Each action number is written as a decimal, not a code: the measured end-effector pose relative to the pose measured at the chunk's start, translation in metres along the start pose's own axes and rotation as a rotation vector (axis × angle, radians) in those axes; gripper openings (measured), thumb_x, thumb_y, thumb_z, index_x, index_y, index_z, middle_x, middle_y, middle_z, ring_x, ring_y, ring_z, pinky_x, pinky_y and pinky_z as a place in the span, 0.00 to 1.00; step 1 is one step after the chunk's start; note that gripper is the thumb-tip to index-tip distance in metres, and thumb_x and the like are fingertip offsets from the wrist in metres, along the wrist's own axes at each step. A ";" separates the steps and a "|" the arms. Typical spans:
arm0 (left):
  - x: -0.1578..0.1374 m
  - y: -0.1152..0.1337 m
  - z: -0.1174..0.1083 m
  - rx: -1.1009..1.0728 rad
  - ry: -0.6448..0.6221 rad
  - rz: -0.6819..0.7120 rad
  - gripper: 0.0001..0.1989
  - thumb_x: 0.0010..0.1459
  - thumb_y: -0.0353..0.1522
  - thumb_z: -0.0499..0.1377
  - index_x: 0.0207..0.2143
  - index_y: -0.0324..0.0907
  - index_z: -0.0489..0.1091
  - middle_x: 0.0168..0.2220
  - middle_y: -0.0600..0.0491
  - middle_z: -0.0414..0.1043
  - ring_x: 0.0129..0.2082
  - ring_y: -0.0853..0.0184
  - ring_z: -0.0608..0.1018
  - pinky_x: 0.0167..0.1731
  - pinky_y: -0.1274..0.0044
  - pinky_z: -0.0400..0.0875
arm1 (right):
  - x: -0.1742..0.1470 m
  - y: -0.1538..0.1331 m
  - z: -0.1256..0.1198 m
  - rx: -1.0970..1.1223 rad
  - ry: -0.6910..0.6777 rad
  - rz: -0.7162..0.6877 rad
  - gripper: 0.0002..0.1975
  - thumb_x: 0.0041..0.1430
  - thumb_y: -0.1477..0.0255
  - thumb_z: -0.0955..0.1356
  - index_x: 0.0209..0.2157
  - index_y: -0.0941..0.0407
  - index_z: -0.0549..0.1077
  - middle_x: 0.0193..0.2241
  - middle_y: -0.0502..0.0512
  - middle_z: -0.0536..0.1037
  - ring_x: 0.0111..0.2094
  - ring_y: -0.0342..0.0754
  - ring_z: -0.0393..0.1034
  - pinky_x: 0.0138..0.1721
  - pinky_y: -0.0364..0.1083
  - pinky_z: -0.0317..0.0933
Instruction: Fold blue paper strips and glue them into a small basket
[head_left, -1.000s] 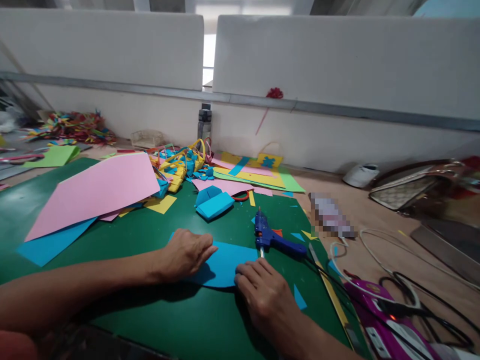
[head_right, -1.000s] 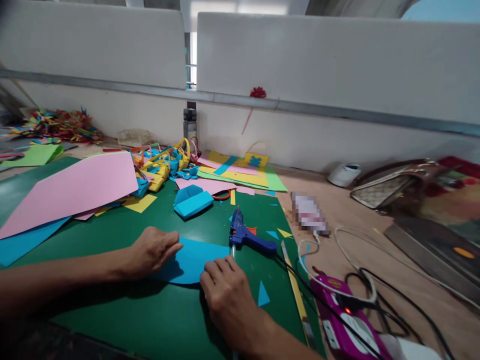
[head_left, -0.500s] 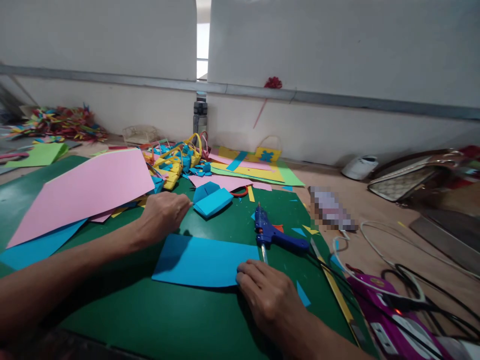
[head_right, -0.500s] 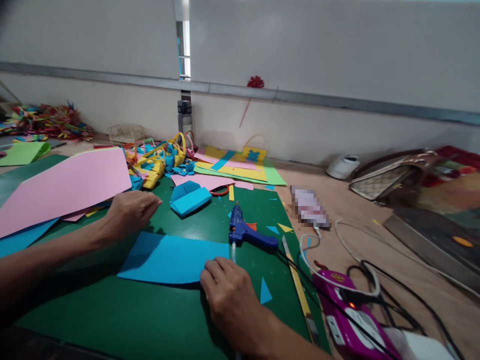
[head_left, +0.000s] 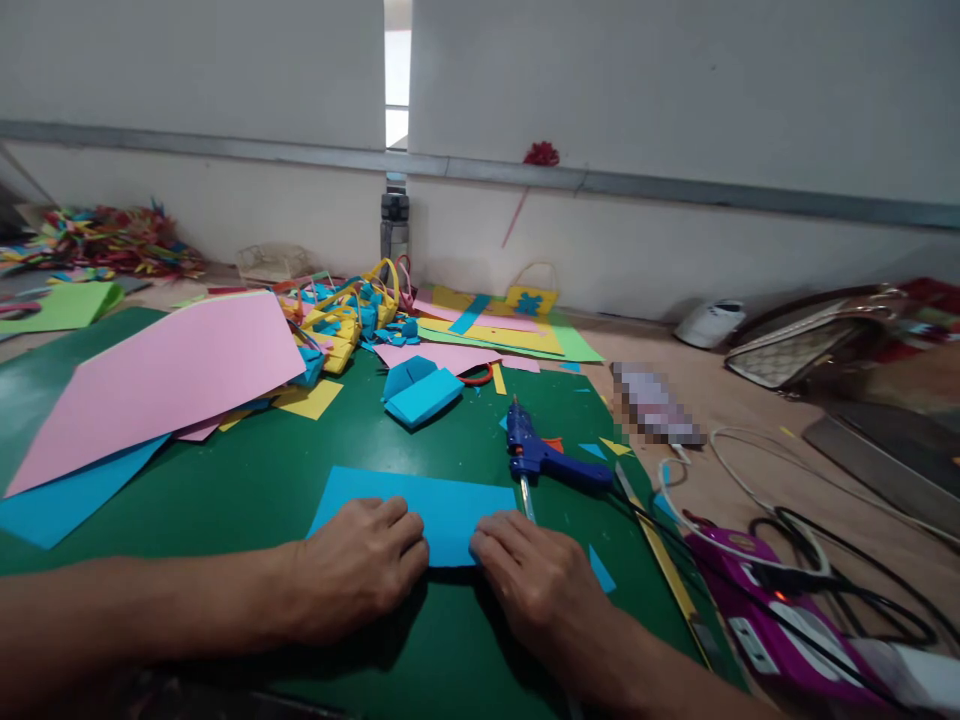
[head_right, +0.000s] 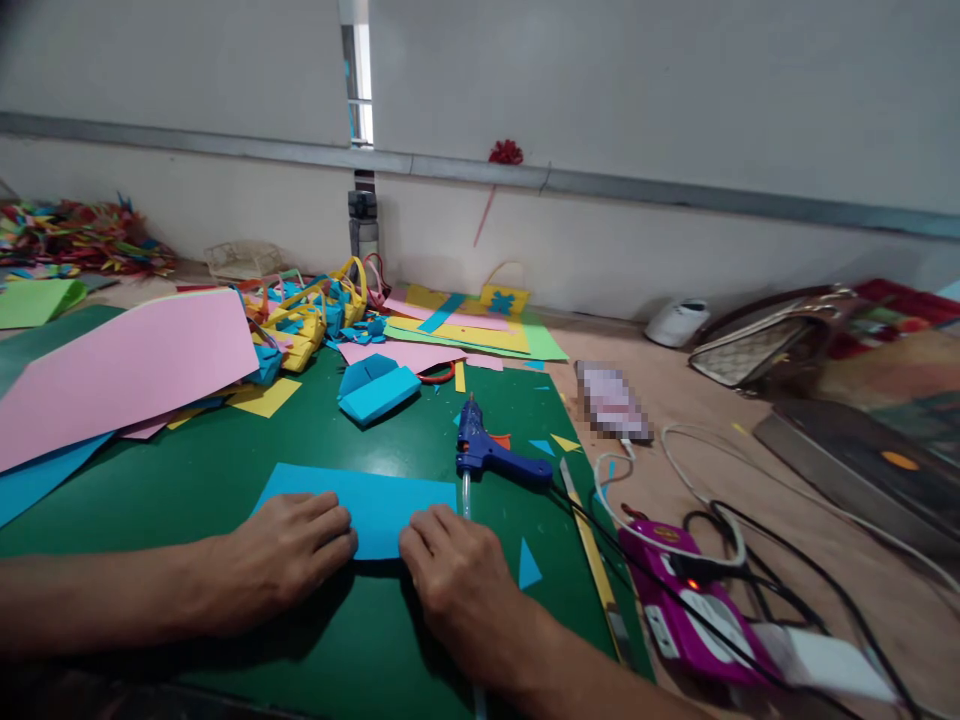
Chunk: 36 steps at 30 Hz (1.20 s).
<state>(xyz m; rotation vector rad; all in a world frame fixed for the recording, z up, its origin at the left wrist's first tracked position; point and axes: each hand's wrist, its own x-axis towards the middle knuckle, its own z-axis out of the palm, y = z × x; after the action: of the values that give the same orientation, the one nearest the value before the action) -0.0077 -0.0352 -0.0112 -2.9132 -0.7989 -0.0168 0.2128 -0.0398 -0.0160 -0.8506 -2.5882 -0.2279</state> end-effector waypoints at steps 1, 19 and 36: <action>0.000 0.000 0.000 0.007 0.004 0.010 0.03 0.57 0.26 0.51 0.32 0.40 0.64 0.29 0.49 0.67 0.27 0.63 0.68 0.21 0.74 0.62 | 0.000 0.000 0.000 -0.007 -0.011 0.000 0.14 0.61 0.80 0.56 0.27 0.58 0.68 0.24 0.54 0.72 0.27 0.45 0.63 0.27 0.43 0.56; -0.001 0.001 -0.002 0.185 -0.120 -0.245 0.07 0.53 0.20 0.53 0.27 0.37 0.67 0.26 0.47 0.69 0.26 0.61 0.71 0.19 0.74 0.62 | 0.001 0.003 -0.004 -0.134 -0.041 -0.027 0.15 0.58 0.84 0.57 0.31 0.60 0.72 0.27 0.59 0.75 0.31 0.48 0.68 0.31 0.45 0.62; 0.014 -0.014 -0.006 0.156 -0.175 -0.342 0.05 0.50 0.18 0.56 0.26 0.32 0.70 0.24 0.43 0.70 0.23 0.62 0.72 0.17 0.77 0.59 | 0.046 0.018 -0.022 -0.345 -0.391 0.028 0.10 0.47 0.85 0.64 0.29 0.58 0.71 0.26 0.55 0.76 0.28 0.49 0.69 0.31 0.47 0.57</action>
<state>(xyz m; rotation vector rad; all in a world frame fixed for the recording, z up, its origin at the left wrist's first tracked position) -0.0026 -0.0163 -0.0033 -2.6251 -1.2558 0.2596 0.1975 -0.0074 0.0240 -1.1477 -2.9452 -0.5627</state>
